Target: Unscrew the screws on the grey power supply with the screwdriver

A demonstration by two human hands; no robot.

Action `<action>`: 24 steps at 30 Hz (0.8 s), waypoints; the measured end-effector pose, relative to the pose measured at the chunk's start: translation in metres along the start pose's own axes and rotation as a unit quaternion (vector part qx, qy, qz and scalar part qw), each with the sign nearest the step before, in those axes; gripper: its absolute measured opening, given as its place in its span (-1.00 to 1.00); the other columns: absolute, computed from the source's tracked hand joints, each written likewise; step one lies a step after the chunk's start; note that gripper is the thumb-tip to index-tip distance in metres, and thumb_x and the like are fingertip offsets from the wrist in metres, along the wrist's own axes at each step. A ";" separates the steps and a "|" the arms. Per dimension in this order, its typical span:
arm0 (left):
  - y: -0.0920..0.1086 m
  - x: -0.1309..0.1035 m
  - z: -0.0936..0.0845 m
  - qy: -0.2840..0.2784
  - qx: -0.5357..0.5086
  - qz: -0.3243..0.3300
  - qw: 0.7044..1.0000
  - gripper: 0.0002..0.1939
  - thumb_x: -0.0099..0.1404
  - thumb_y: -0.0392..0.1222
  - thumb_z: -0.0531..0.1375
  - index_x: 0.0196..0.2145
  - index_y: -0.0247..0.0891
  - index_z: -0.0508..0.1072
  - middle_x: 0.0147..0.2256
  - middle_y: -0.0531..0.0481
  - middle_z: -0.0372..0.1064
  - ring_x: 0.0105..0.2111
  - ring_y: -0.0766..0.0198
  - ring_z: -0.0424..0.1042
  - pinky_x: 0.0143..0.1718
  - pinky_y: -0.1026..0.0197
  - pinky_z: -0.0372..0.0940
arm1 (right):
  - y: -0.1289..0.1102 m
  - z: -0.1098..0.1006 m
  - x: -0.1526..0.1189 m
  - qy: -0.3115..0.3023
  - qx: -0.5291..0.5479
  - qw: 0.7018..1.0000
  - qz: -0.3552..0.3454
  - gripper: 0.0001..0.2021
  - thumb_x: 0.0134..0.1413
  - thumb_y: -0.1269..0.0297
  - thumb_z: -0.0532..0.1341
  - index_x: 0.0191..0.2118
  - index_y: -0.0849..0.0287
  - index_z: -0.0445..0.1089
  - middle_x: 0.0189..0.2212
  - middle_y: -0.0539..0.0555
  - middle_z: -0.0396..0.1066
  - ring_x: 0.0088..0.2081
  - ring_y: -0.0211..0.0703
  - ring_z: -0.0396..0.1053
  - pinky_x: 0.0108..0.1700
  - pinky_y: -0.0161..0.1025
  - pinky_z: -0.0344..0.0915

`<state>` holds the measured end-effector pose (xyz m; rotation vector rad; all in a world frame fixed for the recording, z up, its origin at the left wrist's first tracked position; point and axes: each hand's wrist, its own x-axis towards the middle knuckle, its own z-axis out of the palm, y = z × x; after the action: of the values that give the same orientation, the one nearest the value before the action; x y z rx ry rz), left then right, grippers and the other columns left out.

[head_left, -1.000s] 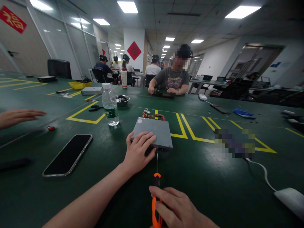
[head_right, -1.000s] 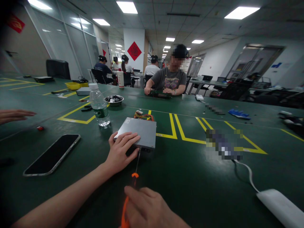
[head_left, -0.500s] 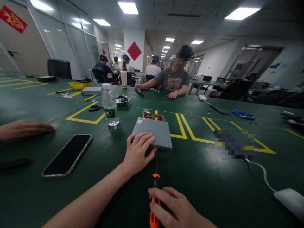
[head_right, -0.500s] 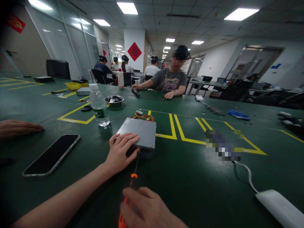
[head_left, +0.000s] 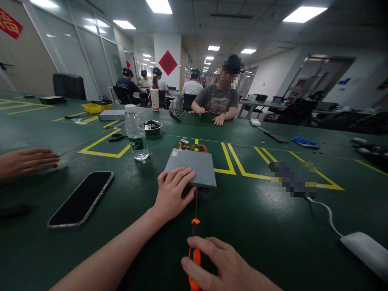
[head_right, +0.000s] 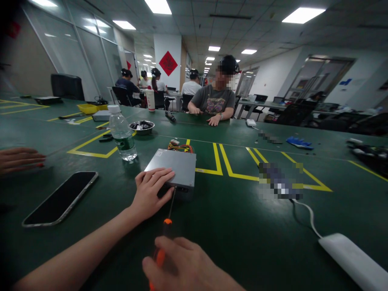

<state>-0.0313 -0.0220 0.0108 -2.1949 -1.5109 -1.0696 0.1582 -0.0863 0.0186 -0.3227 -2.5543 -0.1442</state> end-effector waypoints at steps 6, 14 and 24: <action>-0.001 0.000 0.000 0.000 0.003 0.005 1.000 -0.64 0.24 -0.12 0.11 0.01 -0.09 0.31 0.03 -0.01 0.33 0.02 0.10 0.24 -0.04 -0.02 -0.04 | -0.002 0.001 -0.001 0.101 -0.015 0.995 -0.015 -0.74 0.27 0.20 0.02 -0.33 0.24 0.33 -0.26 0.19 0.44 -0.35 -0.29 0.43 -0.26 -0.36 0.34; 0.000 0.000 0.001 -0.001 0.004 0.004 1.000 -0.65 0.24 -0.13 0.11 0.01 -0.08 0.31 0.03 0.00 0.33 0.03 0.10 0.25 -0.04 -0.02 -0.04 | -0.003 -0.005 0.007 0.025 -0.014 1.000 -0.004 -0.70 0.33 0.20 -0.11 -0.10 0.21 0.29 -0.23 0.17 0.43 -0.25 -0.24 0.41 -0.31 -0.36 0.36; -0.001 0.000 0.000 -0.005 0.007 0.005 1.000 -0.65 0.24 -0.11 0.10 0.00 -0.09 0.31 0.03 -0.01 0.33 0.03 0.10 0.24 -0.04 -0.02 -0.05 | -0.002 -0.003 0.003 0.081 0.004 0.997 0.004 -0.67 0.32 0.19 -0.07 -0.30 0.29 0.32 -0.28 0.22 0.45 -0.25 -0.26 0.43 -0.20 -0.35 0.35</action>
<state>-0.0320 -0.0218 0.0110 -2.1989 -1.5042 -1.0437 0.1566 -0.0879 0.0232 -0.3045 -2.3934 -0.1505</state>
